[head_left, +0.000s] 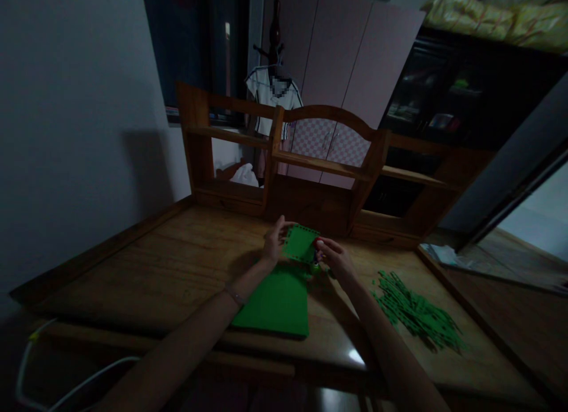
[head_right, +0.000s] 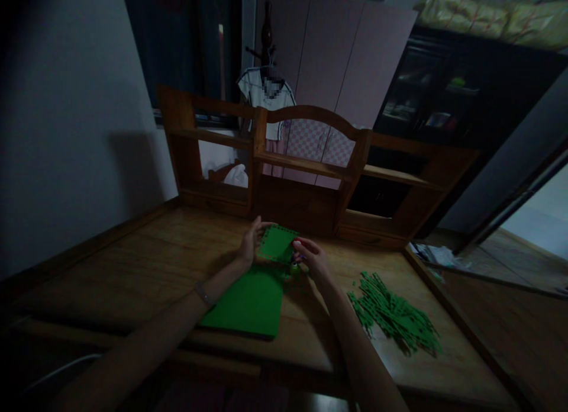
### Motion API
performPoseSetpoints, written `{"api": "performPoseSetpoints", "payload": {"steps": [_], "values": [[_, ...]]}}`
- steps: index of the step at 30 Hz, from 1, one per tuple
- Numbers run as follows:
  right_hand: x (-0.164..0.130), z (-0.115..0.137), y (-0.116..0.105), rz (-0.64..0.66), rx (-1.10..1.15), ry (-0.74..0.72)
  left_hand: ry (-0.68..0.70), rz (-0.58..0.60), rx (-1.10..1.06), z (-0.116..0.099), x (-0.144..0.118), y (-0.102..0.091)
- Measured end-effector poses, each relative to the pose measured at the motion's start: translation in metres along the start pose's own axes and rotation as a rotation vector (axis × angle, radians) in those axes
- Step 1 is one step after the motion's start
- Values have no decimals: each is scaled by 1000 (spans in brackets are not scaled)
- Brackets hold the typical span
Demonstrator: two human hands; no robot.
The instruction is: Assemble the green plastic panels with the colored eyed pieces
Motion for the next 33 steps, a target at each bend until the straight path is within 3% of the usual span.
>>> {"api": "performPoseSetpoints", "payload": {"steps": [4,6,10,13,22,33], "values": [[-3,4,0,40,-88,-28,-105,4,-17,-8,10,-10],[-5,6,-1,59,-145,-40,-27,23,92,-9,7,-5],[-10,9,-2,67,-253,-37,117,234,292,-4,-7,13],[-10,11,-1,72,-265,-46,181,298,391,2,-11,18],[-3,5,-1,8,-311,-60,211,293,463,22,-9,16],[-4,6,2,-79,-401,-144,211,278,466,24,-9,16]]}}
Point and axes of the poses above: each hand's wrist, its own x-axis towards the middle knuckle, its own y-axis out of the palm, z = x × y, the point moved 2 cm from there along x, towards the middle knuckle, and after that the axes turned 14 degrees about -x, right-handed, at the moved point
